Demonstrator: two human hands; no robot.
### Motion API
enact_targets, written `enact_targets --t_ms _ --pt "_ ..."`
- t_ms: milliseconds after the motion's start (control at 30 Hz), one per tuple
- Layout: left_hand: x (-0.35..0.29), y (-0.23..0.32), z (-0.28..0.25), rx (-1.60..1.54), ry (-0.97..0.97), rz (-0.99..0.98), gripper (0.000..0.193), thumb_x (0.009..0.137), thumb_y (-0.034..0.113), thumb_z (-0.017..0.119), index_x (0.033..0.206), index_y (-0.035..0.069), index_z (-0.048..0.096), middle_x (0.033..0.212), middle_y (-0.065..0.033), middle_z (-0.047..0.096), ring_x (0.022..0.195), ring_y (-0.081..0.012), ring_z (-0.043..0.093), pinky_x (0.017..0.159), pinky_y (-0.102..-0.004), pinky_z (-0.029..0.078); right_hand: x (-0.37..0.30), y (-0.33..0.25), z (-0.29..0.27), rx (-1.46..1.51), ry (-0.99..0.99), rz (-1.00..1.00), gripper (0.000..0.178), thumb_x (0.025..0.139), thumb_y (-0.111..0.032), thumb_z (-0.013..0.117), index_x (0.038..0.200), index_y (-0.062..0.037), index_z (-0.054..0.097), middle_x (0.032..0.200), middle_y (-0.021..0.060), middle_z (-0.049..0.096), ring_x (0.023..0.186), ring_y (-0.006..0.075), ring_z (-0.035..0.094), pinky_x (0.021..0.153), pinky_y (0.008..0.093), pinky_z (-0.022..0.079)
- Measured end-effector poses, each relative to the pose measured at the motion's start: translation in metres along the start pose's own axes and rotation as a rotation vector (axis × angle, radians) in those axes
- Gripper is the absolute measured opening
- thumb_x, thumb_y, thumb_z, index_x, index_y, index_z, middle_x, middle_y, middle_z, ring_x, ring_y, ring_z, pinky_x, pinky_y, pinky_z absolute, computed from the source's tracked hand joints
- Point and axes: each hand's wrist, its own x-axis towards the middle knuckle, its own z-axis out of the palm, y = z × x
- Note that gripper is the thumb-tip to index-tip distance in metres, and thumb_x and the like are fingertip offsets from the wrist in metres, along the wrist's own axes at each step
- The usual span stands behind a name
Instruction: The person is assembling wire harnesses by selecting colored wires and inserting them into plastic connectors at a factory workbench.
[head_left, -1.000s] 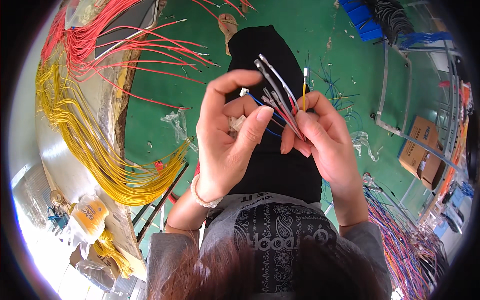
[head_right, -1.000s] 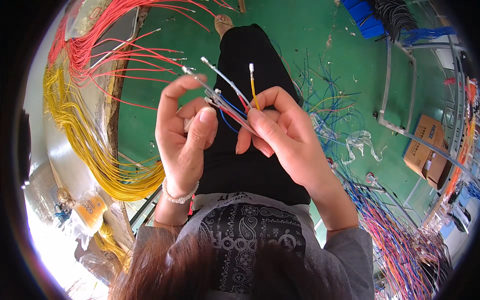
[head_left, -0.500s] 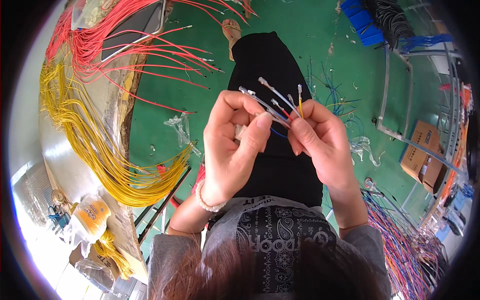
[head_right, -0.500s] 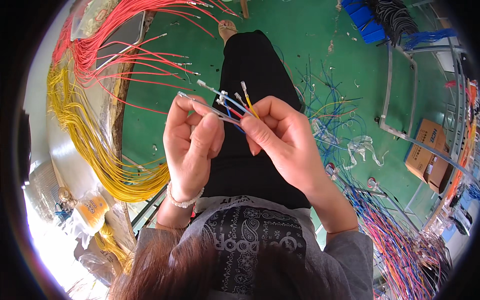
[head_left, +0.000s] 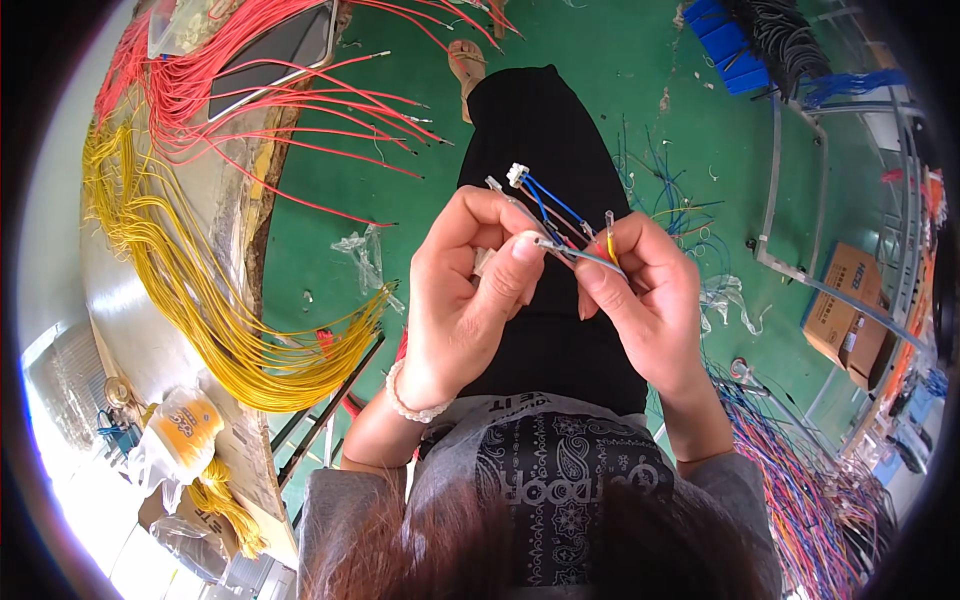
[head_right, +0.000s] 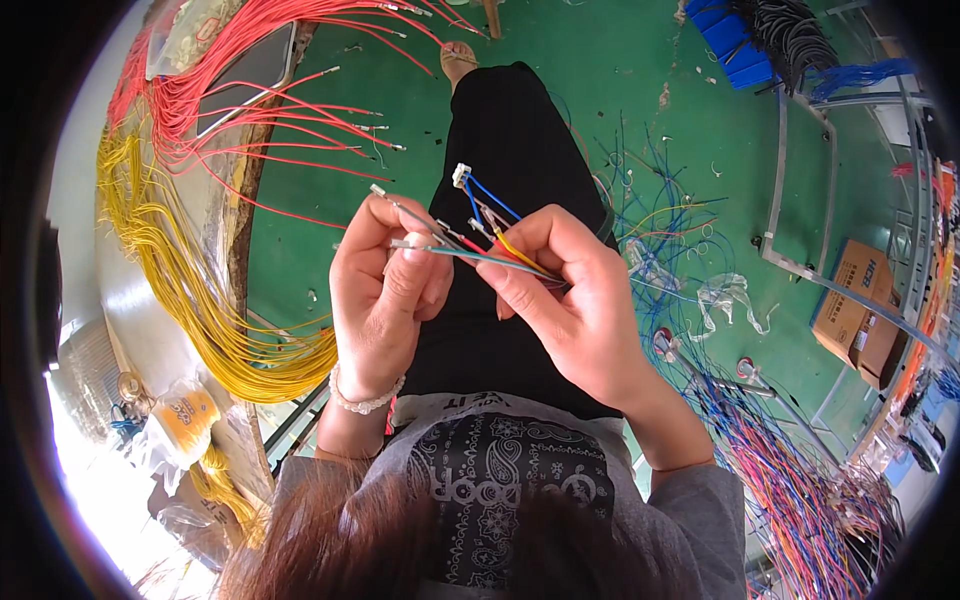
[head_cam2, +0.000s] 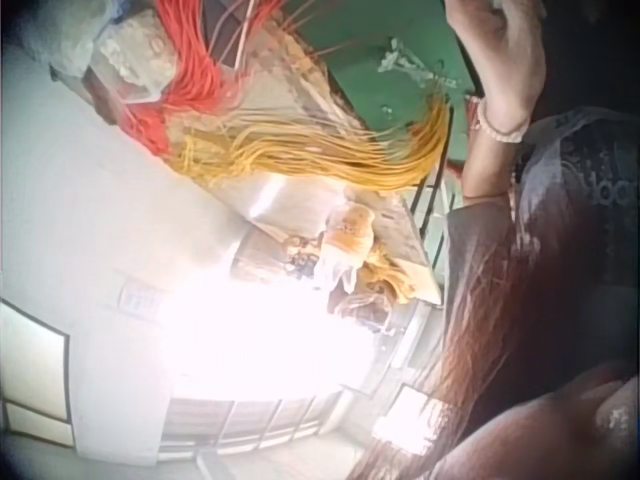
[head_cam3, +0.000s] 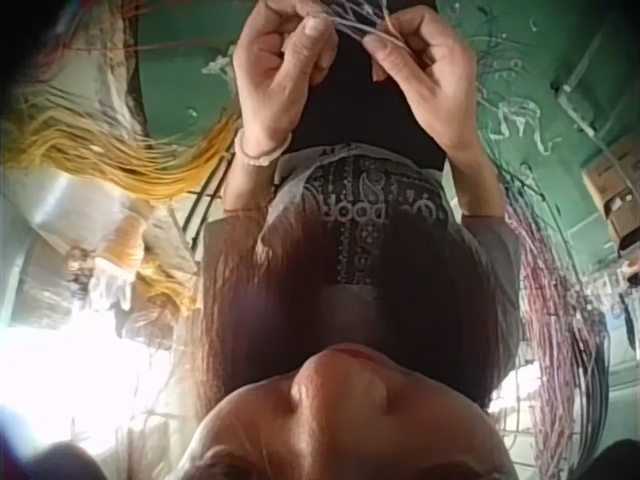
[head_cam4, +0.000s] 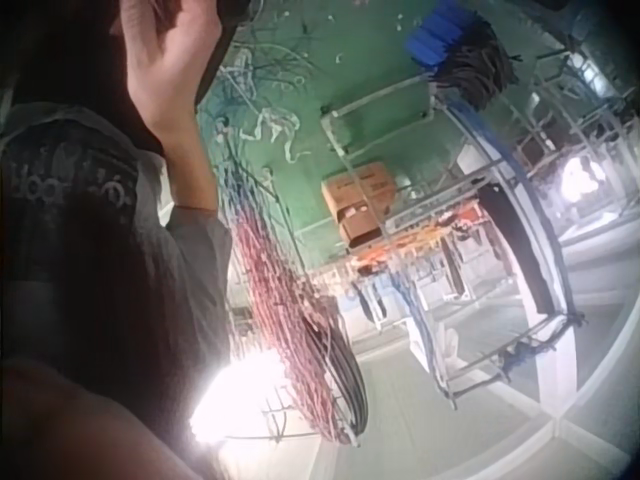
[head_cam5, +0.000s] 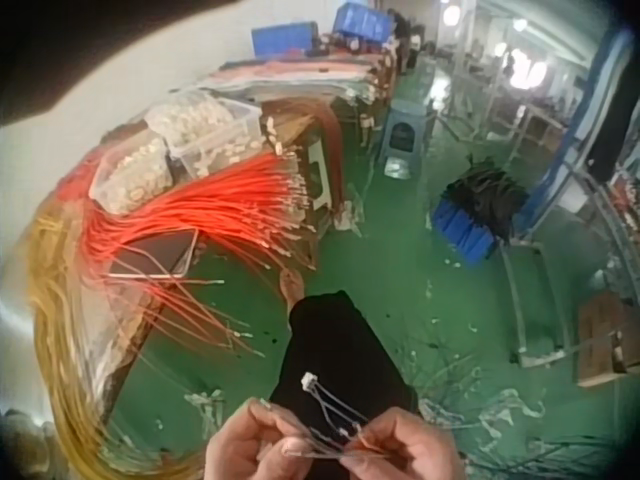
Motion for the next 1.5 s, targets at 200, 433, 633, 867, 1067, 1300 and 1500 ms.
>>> enact_targets --t_ms 200,433,633,867,1067,1300,1500 --pt "0.001 -0.003 0.007 0.141 0.046 0.099 0.014 0.093 0.012 0.056 0.096 0.002 0.047 0.072 0.0009 0.049 0.056 -0.0023 0.041 0.048 -0.0167 0.032 0.000 0.000 0.000 0.086 -0.013 0.023 0.016 0.089 -0.008 0.063 0.093 -0.0009 0.049 0.079 0.0007 0.057 0.069 0.0034 0.053 0.061 0.0172 0.042" --pt "0.000 -0.003 0.008 0.144 0.057 0.052 0.014 0.093 0.010 0.058 0.097 0.000 0.049 0.074 0.0006 0.053 0.060 -0.0023 0.046 0.052 -0.0162 0.038 0.004 -0.008 -0.002 0.097 0.019 0.059 0.017 0.087 -0.008 0.066 0.093 -0.0025 0.052 0.080 -0.0028 0.056 0.071 0.0004 0.049 0.062 0.0154 0.039" --pt "0.002 -0.004 0.006 -0.059 -0.009 -0.033 0.016 0.097 0.017 0.051 0.100 0.002 0.049 0.069 0.0027 0.048 0.055 -0.0024 0.039 0.048 -0.0162 0.030 0.006 -0.013 -0.005 0.110 0.027 0.116 0.013 0.088 -0.011 0.066 0.087 -0.0044 0.055 0.075 -0.0053 0.054 0.067 -0.0008 0.045 0.058 0.0156 0.034" --pt "0.008 0.003 0.007 -0.470 0.149 -0.298 0.030 0.094 0.011 0.035 0.120 0.002 0.046 0.083 -0.0038 0.049 0.063 -0.0076 0.037 0.052 -0.0202 0.030 0.007 -0.007 -0.001 0.158 0.044 0.110 0.014 0.086 -0.016 0.060 0.084 -0.0021 0.056 0.071 -0.0010 0.048 0.058 0.0034 0.041 0.051 0.0181 0.029" --pt "0.002 -0.001 -0.004 -0.240 -0.079 -0.166 0.036 0.097 0.014 0.037 0.130 0.000 0.042 0.079 -0.0015 0.048 0.061 -0.0056 0.035 0.052 -0.0185 0.031 0.008 -0.012 -0.009 0.210 -0.051 0.238 0.011 0.087 -0.014 0.059 0.085 -0.0035 0.056 0.072 -0.0021 0.050 0.056 0.0017 0.038 0.048 0.0173 0.028" --pt "-0.001 -0.004 -0.001 0.110 -0.066 -0.051 0.036 0.095 0.011 0.048 0.129 -0.001 0.047 0.079 0.0031 0.048 0.059 -0.0027 0.034 0.052 -0.0164 0.029 0.009 -0.016 -0.016 0.272 -0.103 0.362 0.011 0.087 -0.015 0.062 0.086 -0.0046 0.059 0.072 -0.0040 0.053 0.058 0.0004 0.041 0.048 0.0160 0.028" --pt "0.004 -0.006 0.000 -0.187 0.045 -0.165 0.034 0.095 0.012 0.051 0.125 -0.004 0.051 0.083 0.0031 0.051 0.062 -0.0033 0.035 0.053 -0.0172 0.030 0.007 -0.016 -0.015 0.176 -0.089 0.306 0.015 0.089 -0.016 0.064 0.091 -0.0017 0.061 0.078 -0.0028 0.058 0.068 0.0023 0.050 0.058 0.0169 0.039"
